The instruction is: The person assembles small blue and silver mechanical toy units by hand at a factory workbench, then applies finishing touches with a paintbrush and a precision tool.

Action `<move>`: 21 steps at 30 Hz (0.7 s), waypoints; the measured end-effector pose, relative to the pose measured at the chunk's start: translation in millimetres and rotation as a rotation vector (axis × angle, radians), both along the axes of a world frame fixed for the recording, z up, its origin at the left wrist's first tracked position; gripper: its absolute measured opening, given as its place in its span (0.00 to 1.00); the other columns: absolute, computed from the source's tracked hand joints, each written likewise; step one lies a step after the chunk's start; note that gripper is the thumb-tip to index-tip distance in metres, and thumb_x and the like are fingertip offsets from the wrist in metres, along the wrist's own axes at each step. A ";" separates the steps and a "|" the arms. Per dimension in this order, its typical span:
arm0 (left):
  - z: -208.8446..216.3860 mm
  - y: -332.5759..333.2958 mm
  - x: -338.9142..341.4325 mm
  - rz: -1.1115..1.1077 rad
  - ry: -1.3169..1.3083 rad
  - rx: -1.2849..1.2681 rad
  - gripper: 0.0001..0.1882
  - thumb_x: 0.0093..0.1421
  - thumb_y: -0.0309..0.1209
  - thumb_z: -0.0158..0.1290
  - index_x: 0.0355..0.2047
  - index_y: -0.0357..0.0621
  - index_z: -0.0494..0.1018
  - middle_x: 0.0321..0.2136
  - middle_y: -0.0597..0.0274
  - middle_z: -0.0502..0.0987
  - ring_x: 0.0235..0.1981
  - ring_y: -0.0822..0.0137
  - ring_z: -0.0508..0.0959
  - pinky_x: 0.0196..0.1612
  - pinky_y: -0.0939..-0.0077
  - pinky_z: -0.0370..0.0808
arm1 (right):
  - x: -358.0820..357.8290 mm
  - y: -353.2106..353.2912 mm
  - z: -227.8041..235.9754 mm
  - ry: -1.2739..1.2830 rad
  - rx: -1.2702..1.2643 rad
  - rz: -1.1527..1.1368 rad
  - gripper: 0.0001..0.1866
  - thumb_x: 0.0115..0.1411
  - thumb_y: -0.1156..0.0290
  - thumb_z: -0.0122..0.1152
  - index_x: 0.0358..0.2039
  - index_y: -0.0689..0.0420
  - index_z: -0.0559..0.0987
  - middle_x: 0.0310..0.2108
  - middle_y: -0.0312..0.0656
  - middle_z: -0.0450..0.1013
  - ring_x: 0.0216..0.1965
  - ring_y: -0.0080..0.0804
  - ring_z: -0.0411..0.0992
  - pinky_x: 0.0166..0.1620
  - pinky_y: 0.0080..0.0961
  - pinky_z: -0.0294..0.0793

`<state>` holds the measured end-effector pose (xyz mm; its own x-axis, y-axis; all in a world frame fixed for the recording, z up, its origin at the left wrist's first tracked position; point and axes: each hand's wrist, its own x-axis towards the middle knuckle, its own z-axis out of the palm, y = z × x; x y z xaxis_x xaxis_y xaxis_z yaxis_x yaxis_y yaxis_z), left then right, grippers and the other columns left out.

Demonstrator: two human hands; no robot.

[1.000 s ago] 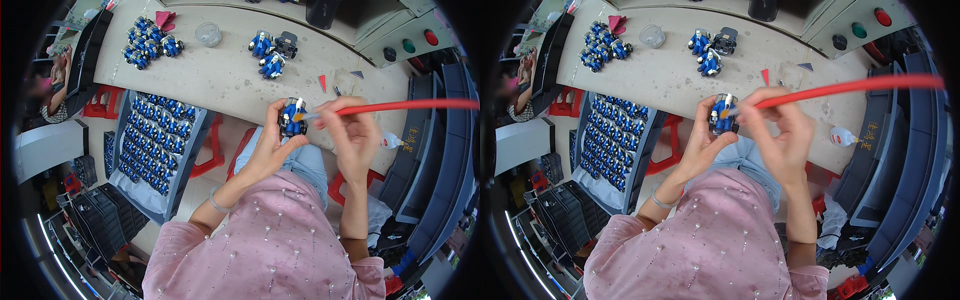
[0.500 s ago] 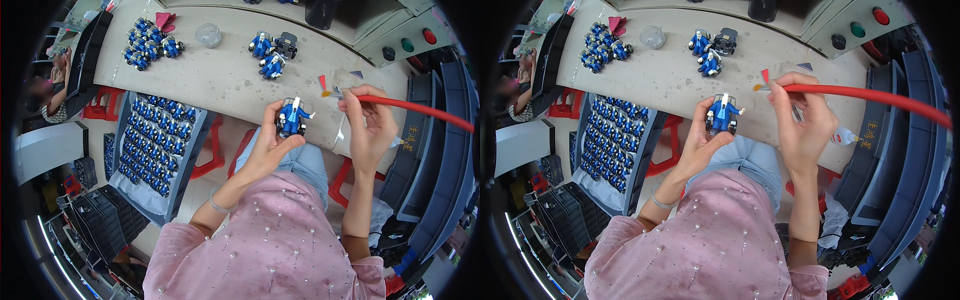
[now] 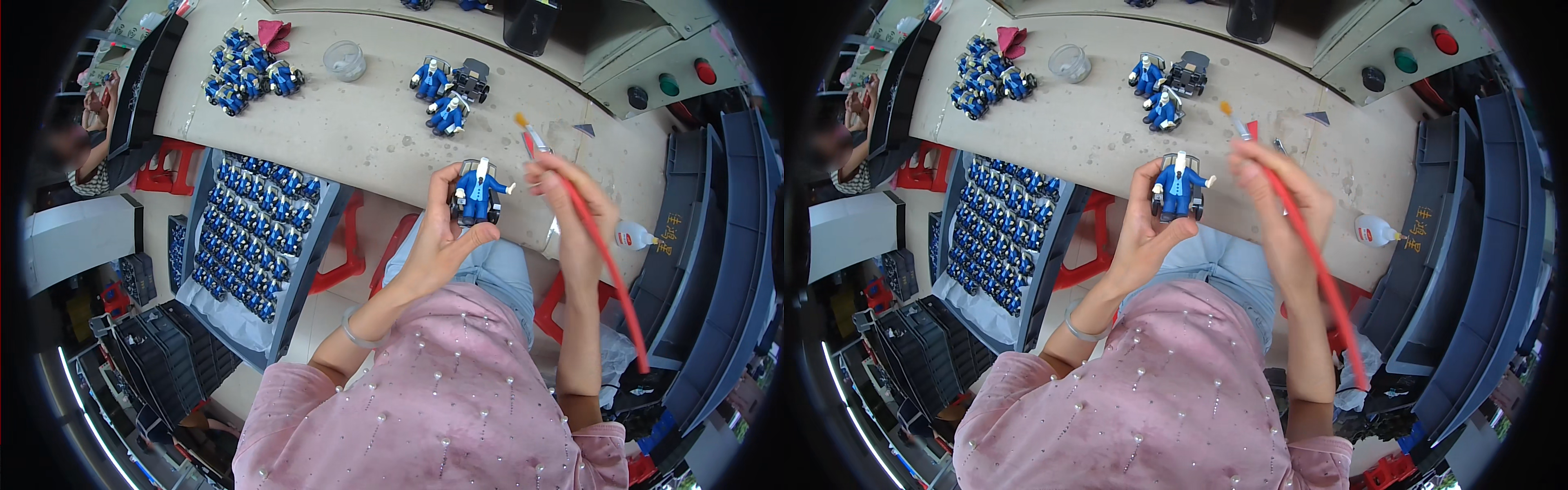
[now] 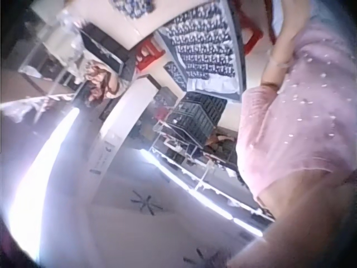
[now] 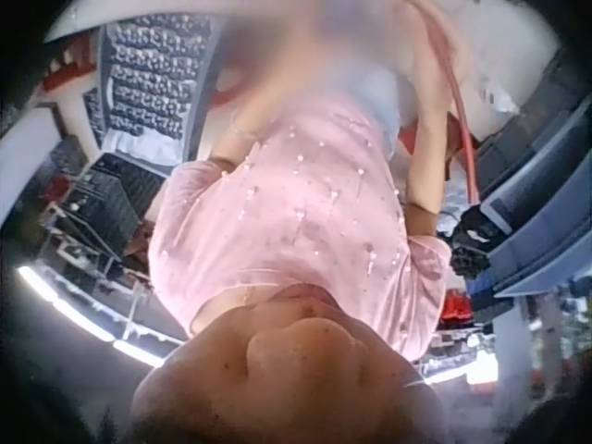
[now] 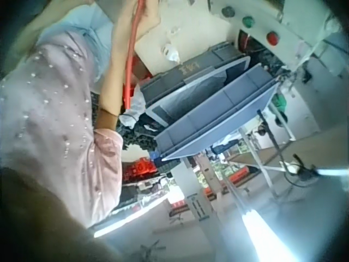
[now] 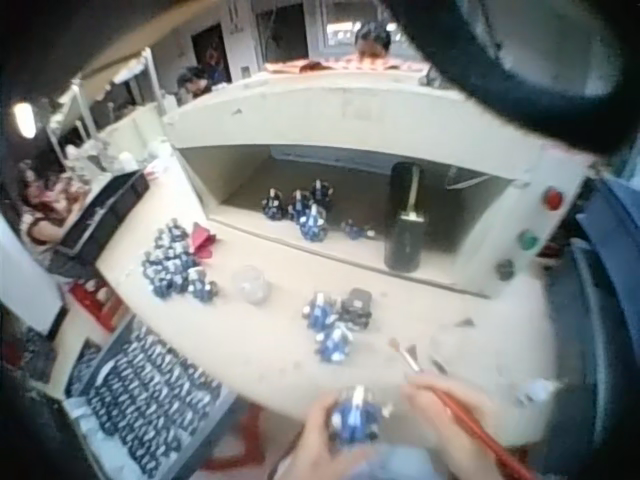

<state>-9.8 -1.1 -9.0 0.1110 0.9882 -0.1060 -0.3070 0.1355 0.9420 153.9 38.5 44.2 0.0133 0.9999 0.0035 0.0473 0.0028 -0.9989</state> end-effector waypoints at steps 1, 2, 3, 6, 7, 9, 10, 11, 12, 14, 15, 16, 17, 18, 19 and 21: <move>1.7 2.0 2.0 -0.003 -0.003 0.002 0.40 0.53 0.31 0.62 0.59 0.40 0.49 0.48 0.61 0.62 0.46 0.74 0.67 0.48 0.78 0.69 | -2.0 -1.7 -3.9 -0.003 0.002 -0.003 0.10 0.56 0.80 0.60 0.39 0.67 0.78 0.39 0.45 0.75 0.37 0.26 0.74 0.43 0.20 0.72; 3.4 2.8 3.0 0.007 -0.014 -0.003 0.40 0.54 0.32 0.62 0.59 0.40 0.49 0.48 0.61 0.62 0.46 0.74 0.67 0.48 0.78 0.70 | -5.3 -4.3 -8.4 -0.001 0.011 0.031 0.09 0.55 0.81 0.61 0.38 0.66 0.78 0.37 0.44 0.75 0.37 0.26 0.74 0.43 0.20 0.72; 4.6 4.5 3.8 0.016 -0.025 -0.006 0.40 0.54 0.32 0.62 0.59 0.39 0.49 0.48 0.61 0.63 0.45 0.73 0.68 0.47 0.78 0.70 | -7.9 -4.6 -10.5 0.001 0.022 0.065 0.08 0.54 0.82 0.61 0.37 0.66 0.78 0.36 0.42 0.76 0.37 0.25 0.73 0.43 0.20 0.72; 5.0 9.1 5.4 0.025 -0.034 -0.004 0.40 0.54 0.32 0.62 0.59 0.39 0.49 0.48 0.61 0.63 0.45 0.73 0.68 0.46 0.79 0.70 | -15.2 -1.0 -8.6 0.072 0.008 0.029 0.08 0.52 0.84 0.62 0.34 0.66 0.76 0.34 0.41 0.75 0.37 0.24 0.73 0.43 0.20 0.71; 8.0 11.6 2.7 0.023 -0.033 -0.002 0.40 0.54 0.32 0.62 0.59 0.39 0.49 0.48 0.61 0.63 0.45 0.73 0.68 0.46 0.79 0.70 | -17.0 2.0 -7.3 0.073 0.010 0.028 0.08 0.52 0.84 0.62 0.34 0.66 0.76 0.34 0.41 0.75 0.37 0.24 0.73 0.43 0.20 0.71; 13.3 9.7 -2.5 -0.017 -0.041 -0.048 0.39 0.55 0.29 0.60 0.60 0.41 0.48 0.48 0.61 0.63 0.45 0.73 0.68 0.47 0.78 0.70 | -18.6 2.8 -6.3 0.082 0.034 0.046 0.08 0.51 0.85 0.63 0.32 0.65 0.76 0.34 0.42 0.75 0.37 0.25 0.73 0.43 0.20 0.71; 17.3 7.6 -4.9 -0.008 -0.033 -0.041 0.39 0.55 0.29 0.60 0.60 0.41 0.48 0.48 0.61 0.63 0.45 0.73 0.68 0.47 0.78 0.70 | -20.2 1.2 -3.3 0.089 0.040 0.055 0.08 0.51 0.85 0.63 0.32 0.65 0.76 0.34 0.42 0.75 0.37 0.25 0.73 0.43 0.20 0.71; 22.7 1.3 -5.7 -0.009 -0.104 -0.101 0.37 0.55 0.26 0.59 0.59 0.40 0.48 0.48 0.61 0.61 0.47 0.74 0.65 0.50 0.78 0.67 | -20.5 -3.1 -1.0 0.046 0.035 0.041 0.08 0.51 0.85 0.62 0.32 0.64 0.76 0.34 0.42 0.75 0.37 0.25 0.73 0.44 0.21 0.71; 24.6 1.1 -12.1 0.000 -0.162 -0.137 0.36 0.56 0.24 0.57 0.59 0.39 0.47 0.49 0.61 0.59 0.49 0.74 0.62 0.53 0.78 0.63 | -26.4 -0.9 -2.6 0.017 0.051 0.037 0.08 0.51 0.85 0.62 0.31 0.64 0.76 0.33 0.42 0.75 0.37 0.26 0.73 0.44 0.21 0.71; 15.1 -4.8 -9.5 0.026 -0.033 -0.087 0.36 0.55 0.24 0.56 0.59 0.38 0.48 0.48 0.61 0.60 0.50 0.74 0.61 0.53 0.79 0.62 | -25.7 -7.3 -6.4 0.043 0.033 0.016 0.08 0.50 0.85 0.63 0.31 0.63 0.76 0.33 0.42 0.75 0.36 0.26 0.73 0.44 0.21 0.70; 7.2 -6.1 -2.1 0.044 -0.064 -0.045 0.36 0.55 0.24 0.56 0.59 0.39 0.48 0.48 0.62 0.60 0.50 0.74 0.61 0.53 0.79 0.62 | -21.0 -9.3 -5.8 -0.019 -0.024 -0.019 0.08 0.49 0.84 0.64 0.31 0.63 0.76 0.33 0.42 0.75 0.36 0.26 0.73 0.43 0.21 0.70; -2.7 -5.7 3.9 0.053 -0.097 -0.001 0.37 0.54 0.25 0.57 0.59 0.39 0.48 0.48 0.62 0.60 0.50 0.74 0.61 0.53 0.79 0.62 | -18.0 -10.6 -8.0 -0.053 0.008 -0.049 0.08 0.50 0.83 0.64 0.31 0.62 0.76 0.33 0.43 0.75 0.36 0.26 0.73 0.43 0.22 0.70; -3.5 -3.7 2.2 -0.001 -0.124 0.018 0.38 0.54 0.25 0.57 0.60 0.40 0.48 0.49 0.61 0.59 0.52 0.73 0.60 0.54 0.78 0.61 | -16.8 -12.5 -6.5 -0.006 0.012 -0.036 0.07 0.51 0.84 0.61 0.31 0.62 0.74 0.33 0.44 0.74 0.35 0.26 0.73 0.42 0.21 0.71; 0.1 -2.8 0.4 -0.069 -0.156 0.030 0.38 0.55 0.24 0.57 0.61 0.42 0.48 0.51 0.61 0.58 0.54 0.72 0.60 0.56 0.77 0.60 | -14.1 -13.0 -9.8 0.028 0.038 -0.014 0.08 0.53 0.85 0.59 0.32 0.63 0.72 0.34 0.45 0.74 0.35 0.26 0.72 0.40 0.18 0.71; 6.0 -6.0 -2.1 -0.056 -0.247 -0.008 0.39 0.55 0.25 0.58 0.61 0.42 0.47 0.51 0.61 0.58 0.53 0.72 0.60 0.56 0.77 0.60 | -12.5 -13.7 -11.8 0.072 0.040 0.042 0.08 0.54 0.85 0.58 0.32 0.63 0.70 0.34 0.46 0.73 0.35 0.25 0.72 0.40 0.18 0.72; 13.4 -11.0 -2.4 -0.002 -0.299 0.072 0.37 0.60 0.31 0.55 0.63 0.40 0.46 0.49 0.61 0.61 0.50 0.72 0.64 0.51 0.77 0.64 | -19.9 -13.4 -6.8 0.111 0.034 0.070 0.07 0.54 0.86 0.57 0.32 0.63 0.70 0.34 0.46 0.73 0.35 0.26 0.72 0.41 0.19 0.73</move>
